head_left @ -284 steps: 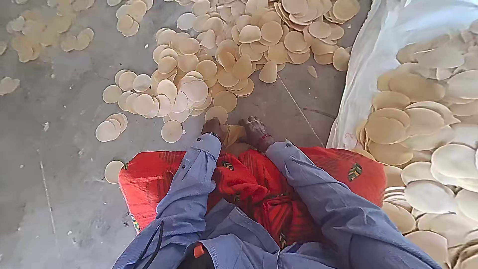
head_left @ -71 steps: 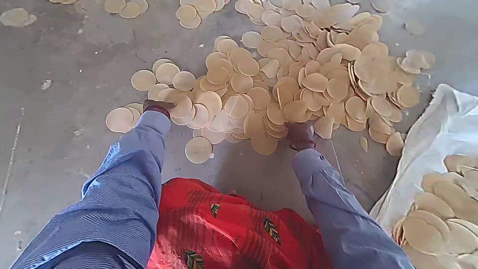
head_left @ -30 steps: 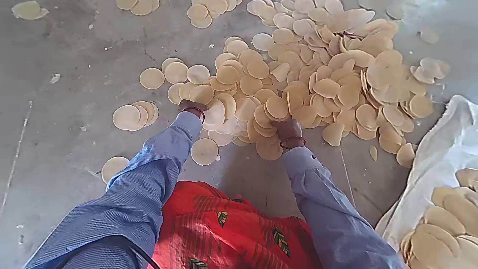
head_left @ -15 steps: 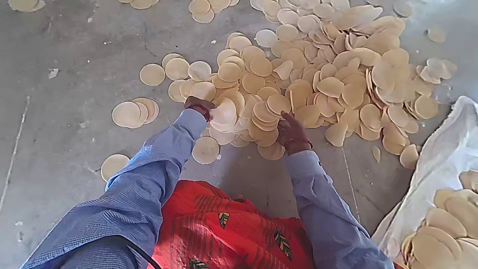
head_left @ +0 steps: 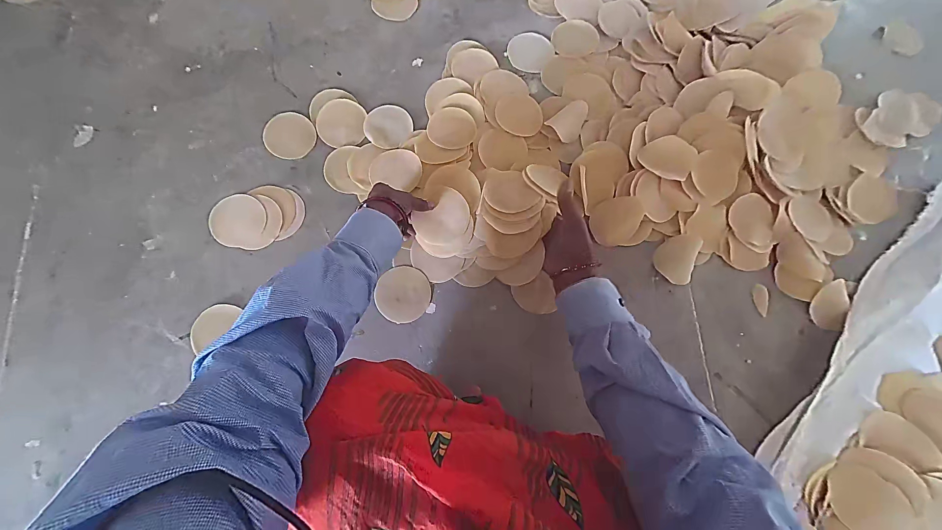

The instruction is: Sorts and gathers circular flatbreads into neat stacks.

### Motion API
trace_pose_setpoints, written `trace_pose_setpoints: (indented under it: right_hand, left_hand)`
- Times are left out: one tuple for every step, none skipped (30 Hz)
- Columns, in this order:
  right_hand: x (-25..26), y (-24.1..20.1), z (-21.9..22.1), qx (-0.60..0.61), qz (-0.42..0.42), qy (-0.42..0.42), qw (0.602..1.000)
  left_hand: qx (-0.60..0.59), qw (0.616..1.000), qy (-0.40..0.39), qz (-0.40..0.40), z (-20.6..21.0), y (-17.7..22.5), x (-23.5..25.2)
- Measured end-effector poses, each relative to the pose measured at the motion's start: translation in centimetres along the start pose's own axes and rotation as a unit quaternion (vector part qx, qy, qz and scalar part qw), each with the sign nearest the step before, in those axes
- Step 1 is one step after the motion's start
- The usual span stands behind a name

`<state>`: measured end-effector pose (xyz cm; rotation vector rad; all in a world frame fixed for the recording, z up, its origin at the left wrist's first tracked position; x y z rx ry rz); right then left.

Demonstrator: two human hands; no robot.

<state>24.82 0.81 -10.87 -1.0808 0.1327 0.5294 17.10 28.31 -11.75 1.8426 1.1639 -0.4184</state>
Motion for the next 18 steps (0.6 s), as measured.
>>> trace_pose_setpoints:
  right_hand:
    - [-0.1,0.5,0.1,0.054,-0.013,0.007,0.998]
    - [-0.4,1.0,0.1,0.103,-0.023,0.014,0.994]
    - [-0.7,1.6,0.2,0.141,-0.024,0.016,0.990]
    - [-1.2,2.4,0.0,0.170,-0.018,0.030,0.985]
    - [-1.5,3.1,-0.2,0.191,-0.016,0.048,0.980]
    - [-1.5,3.9,-0.4,0.208,-0.016,0.058,0.976]
    - [-1.4,4.4,-0.3,0.214,-0.022,0.066,0.974]
    - [-1.2,4.7,0.0,0.206,-0.030,0.076,0.975]
    - [-1.0,4.9,0.5,0.191,-0.035,0.086,0.977]
    - [-0.5,4.9,1.1,0.182,-0.041,0.091,0.978]
    - [0.0,4.7,1.9,0.180,-0.048,0.085,0.979]
    - [0.3,4.7,2.7,0.185,-0.051,0.092,0.977]
    - [0.5,4.8,3.6,0.192,-0.052,0.092,0.976]
    - [0.5,5.0,4.5,0.201,-0.048,0.093,0.974]
    - [0.3,5.3,5.4,0.208,-0.043,0.090,0.973]
    - [-0.1,5.5,6.2,0.217,-0.031,0.090,0.972]
    - [-0.5,5.0,6.5,0.220,-0.015,0.091,0.971]
    - [-0.7,3.6,5.7,0.213,0.003,0.111,0.971]
  left_hand:
    - [0.046,0.999,0.023,0.016,-0.3,0.4,-0.1]
    - [0.109,0.992,0.057,0.039,-0.8,1.1,-0.6]
    - [0.172,0.979,0.084,0.069,-1.3,2.1,-1.5]
    - [0.228,0.962,0.106,0.109,-1.5,3.1,-2.4]
    - [0.271,0.942,0.125,0.154,-1.4,4.1,-3.0]
    - [0.287,0.925,0.135,0.208,-1.0,5.2,-3.7]
    - [0.285,0.910,0.135,0.270,-0.3,6.2,-4.5]
    - [0.274,0.899,0.117,0.322,0.7,6.8,-5.1]
    - [0.271,0.892,0.090,0.351,1.9,6.9,-5.4]
    - [0.273,0.890,0.059,0.360,3.2,6.8,-5.4]
    - [0.273,0.891,0.029,0.361,4.4,6.7,-5.2]
    - [0.283,0.893,0.003,0.349,5.3,6.5,-5.2]
    - [0.292,0.896,-0.009,0.335,6.0,6.4,-5.1]
    - [0.302,0.894,-0.005,0.331,6.5,6.2,-5.2]
    - [0.315,0.887,0.013,0.337,6.9,5.9,-5.2]
    - [0.341,0.870,0.043,0.354,7.2,5.5,-5.4]
    - [0.364,0.842,0.080,0.391,7.4,5.4,-5.9]
    - [0.386,0.806,0.105,0.437,8.0,5.5,-6.8]
Point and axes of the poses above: each hand's wrist, its own x-axis towards the middle knuckle, its own z-axis out of the palm, y = z × x, the point moved 8 cm from there along x, towards the middle knuckle, and after that the axes turned 5 degrees about x, right-handed, at the moved point
